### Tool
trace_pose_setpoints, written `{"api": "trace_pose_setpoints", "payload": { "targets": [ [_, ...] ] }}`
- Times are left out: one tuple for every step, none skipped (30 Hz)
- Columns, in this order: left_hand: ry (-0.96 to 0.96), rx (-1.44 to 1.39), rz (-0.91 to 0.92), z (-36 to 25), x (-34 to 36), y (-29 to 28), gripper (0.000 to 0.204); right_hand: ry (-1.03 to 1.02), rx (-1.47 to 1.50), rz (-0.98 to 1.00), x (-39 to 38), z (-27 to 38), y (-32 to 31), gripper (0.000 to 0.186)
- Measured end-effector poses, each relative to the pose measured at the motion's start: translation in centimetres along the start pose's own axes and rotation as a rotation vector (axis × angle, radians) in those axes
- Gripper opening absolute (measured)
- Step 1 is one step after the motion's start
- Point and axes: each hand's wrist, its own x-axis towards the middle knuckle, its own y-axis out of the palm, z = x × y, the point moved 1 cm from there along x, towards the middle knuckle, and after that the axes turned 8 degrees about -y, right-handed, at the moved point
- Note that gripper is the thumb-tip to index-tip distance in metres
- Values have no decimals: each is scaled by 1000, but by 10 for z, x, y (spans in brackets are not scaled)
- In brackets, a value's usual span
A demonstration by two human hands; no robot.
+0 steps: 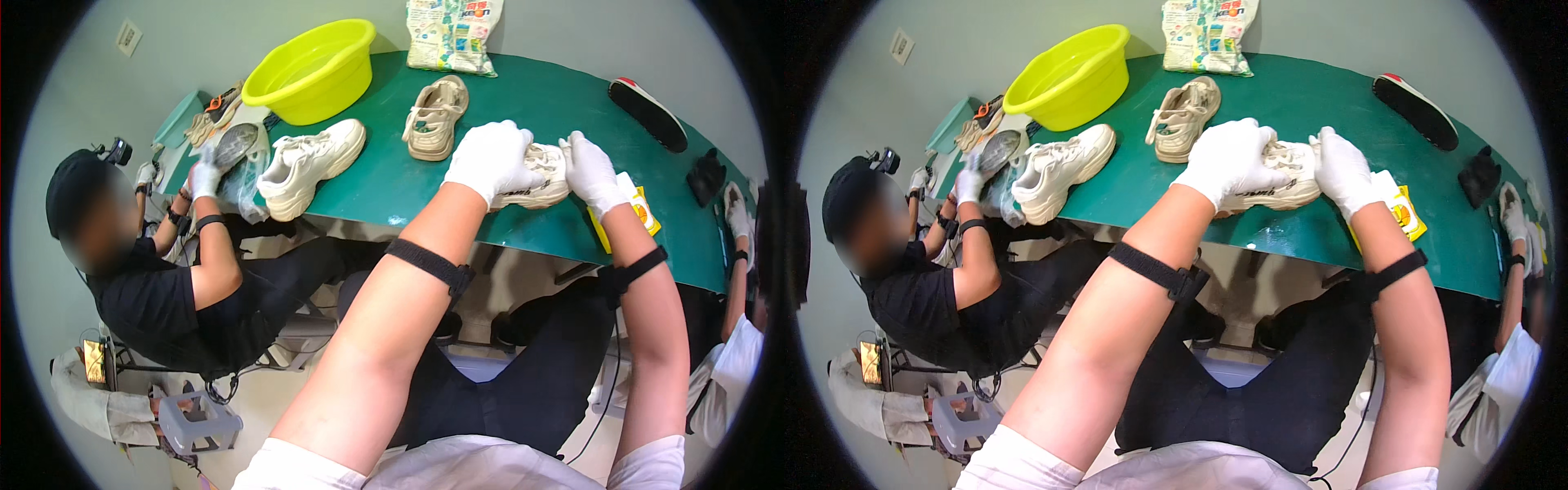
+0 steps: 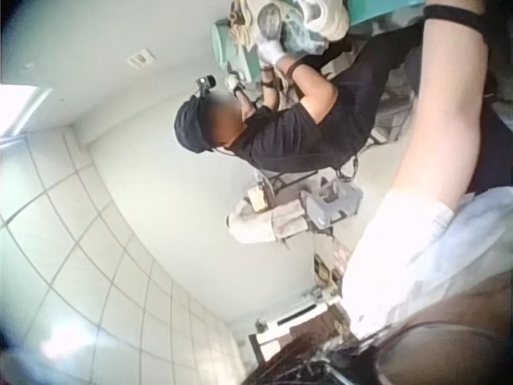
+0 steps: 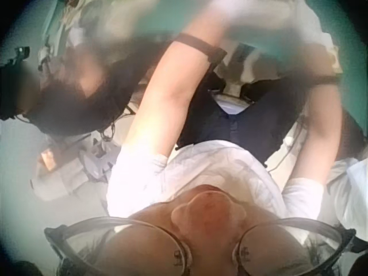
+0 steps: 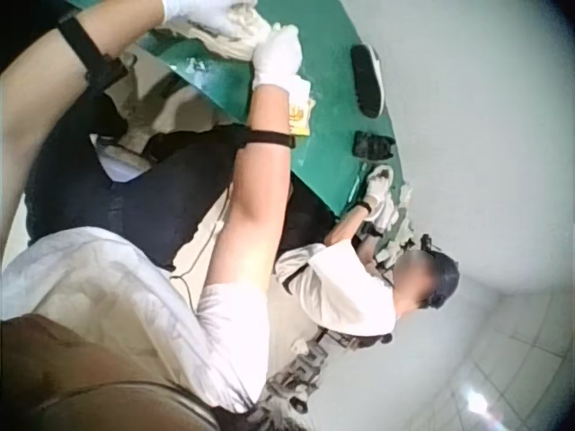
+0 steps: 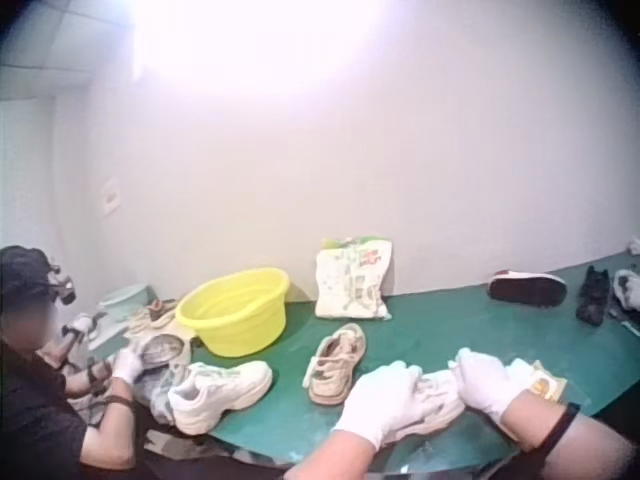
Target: Clean shoes using wet wipes and a bowl of water.
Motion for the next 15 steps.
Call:
{"api": "trace_pose_setpoints", "payload": {
  "targets": [
    [-7, -8, -13, 2, -1, 0, 58, -28, 20, -35, -6, 5, -3, 29],
    [-22, -6, -15, 6, -3, 0, 58, -41, 27, -30, -13, 14, -6, 29],
    [-15, -6, -20, 6, -3, 0, 58, -18, 2, 26, -20, 20, -11, 27],
    [-9, -6, -25, 6, -3, 0, 58, 4, -24, 83, -25, 23, -13, 25],
    [-17, -9, -26, 6, -3, 0, 58, -39, -52, 75, -28, 21, -11, 25],
    [2, -1, -41, 6, -2, 1, 58, -43, -54, 79, -27, 20, -13, 25],
    [20, 9, -55, 6, -1, 2, 58, -68, -68, 116, -26, 20, -19, 26],
    [14, 8, -55, 5, -3, 4, 58, -94, -81, 153, -24, 20, -26, 27],
    [33, 0, -82, 5, -5, 6, 57, -90, -167, 182, -21, 30, -35, 30],
    [53, -7, -109, 5, -7, 7, 56, -90, -163, 179, -15, 31, -32, 30],
    [67, 17, -125, 6, -7, 8, 55, -80, -215, 180, -6, 30, -28, 33],
    [67, 14, -117, 6, -8, 7, 55, -67, -272, 192, -2, 29, -26, 36],
    [67, 6, -108, 5, -7, 6, 55, -26, -279, 180, 7, 31, -26, 43],
    [68, -1, -98, 4, -6, 6, 55, -19, -282, 188, 12, 32, -22, 43],
    [68, -1, -98, 7, -6, 5, 55, 9, -286, 212, 22, 34, -15, 44]
  ]
}}
